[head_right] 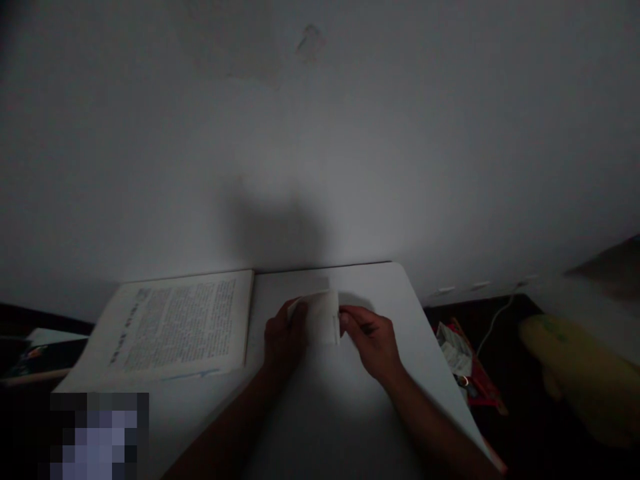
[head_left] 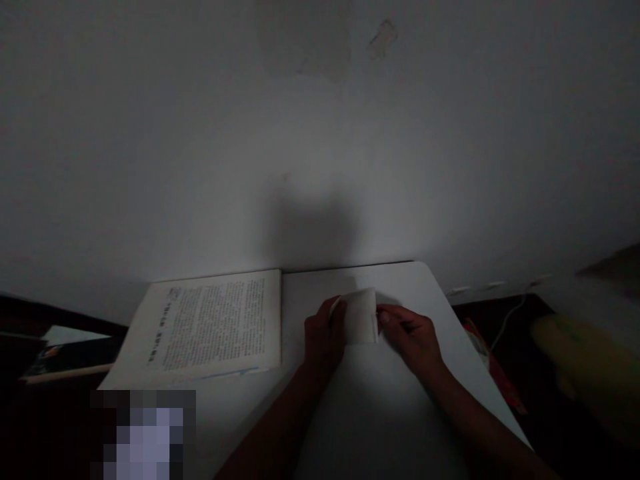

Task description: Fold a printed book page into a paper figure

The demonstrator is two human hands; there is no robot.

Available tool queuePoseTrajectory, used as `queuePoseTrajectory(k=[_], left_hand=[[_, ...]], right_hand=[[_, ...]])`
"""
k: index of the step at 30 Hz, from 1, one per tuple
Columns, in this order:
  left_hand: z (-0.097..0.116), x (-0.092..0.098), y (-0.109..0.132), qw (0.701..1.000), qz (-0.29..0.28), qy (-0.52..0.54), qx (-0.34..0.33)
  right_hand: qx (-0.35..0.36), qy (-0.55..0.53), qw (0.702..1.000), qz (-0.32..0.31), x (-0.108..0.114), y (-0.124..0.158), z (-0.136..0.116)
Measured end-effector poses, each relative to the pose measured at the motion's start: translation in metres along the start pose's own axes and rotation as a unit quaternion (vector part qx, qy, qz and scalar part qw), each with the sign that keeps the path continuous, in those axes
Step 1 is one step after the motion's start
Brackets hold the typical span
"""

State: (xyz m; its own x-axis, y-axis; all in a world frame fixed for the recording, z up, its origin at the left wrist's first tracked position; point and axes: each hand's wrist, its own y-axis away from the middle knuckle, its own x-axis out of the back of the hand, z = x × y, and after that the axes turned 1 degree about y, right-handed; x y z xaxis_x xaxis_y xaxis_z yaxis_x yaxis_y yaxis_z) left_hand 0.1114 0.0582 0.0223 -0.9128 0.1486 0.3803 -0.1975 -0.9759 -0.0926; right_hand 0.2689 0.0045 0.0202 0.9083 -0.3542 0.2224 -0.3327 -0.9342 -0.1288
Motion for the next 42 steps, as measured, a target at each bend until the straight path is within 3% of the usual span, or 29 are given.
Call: queuePoseTrajectory(k=[5,14,17,20,23,29,34,42], left_hand=[[-0.001,0.001,-0.003,0.997,-0.003,0.061,0.052],[0.000,-0.002,-0.001,0.993,0.006,0.108,0.046],[0.000,-0.001,-0.002,0.995,0.010,0.091,0.040],[0.000,-0.001,-0.003,0.997,0.007,0.064,0.031],[-0.001,-0.002,-0.001,0.999,-0.014,0.033,-0.002],[-0.011,-0.006,0.005,0.989,-0.072,-0.048,-0.123],[-0.015,-0.006,0.006,0.972,-0.083,-0.074,-0.207],[-0.016,-0.003,0.006,0.962,-0.070,-0.102,-0.242]], right_hand=[[-0.030,-0.040,0.997,-0.054,-0.006,0.002,-0.001],[-0.100,-0.138,0.981,-0.091,-0.009,0.008,0.010],[-0.089,-0.137,0.982,-0.096,-0.009,0.007,0.008],[-0.035,-0.112,0.989,-0.093,-0.004,0.003,0.004],[-0.011,-0.115,0.991,-0.065,0.000,0.000,0.004],[-0.087,-0.130,0.987,-0.025,-0.004,0.002,0.017],[-0.101,-0.151,0.983,-0.021,-0.006,0.003,0.021],[-0.094,-0.146,0.984,-0.029,-0.003,0.001,0.014]])
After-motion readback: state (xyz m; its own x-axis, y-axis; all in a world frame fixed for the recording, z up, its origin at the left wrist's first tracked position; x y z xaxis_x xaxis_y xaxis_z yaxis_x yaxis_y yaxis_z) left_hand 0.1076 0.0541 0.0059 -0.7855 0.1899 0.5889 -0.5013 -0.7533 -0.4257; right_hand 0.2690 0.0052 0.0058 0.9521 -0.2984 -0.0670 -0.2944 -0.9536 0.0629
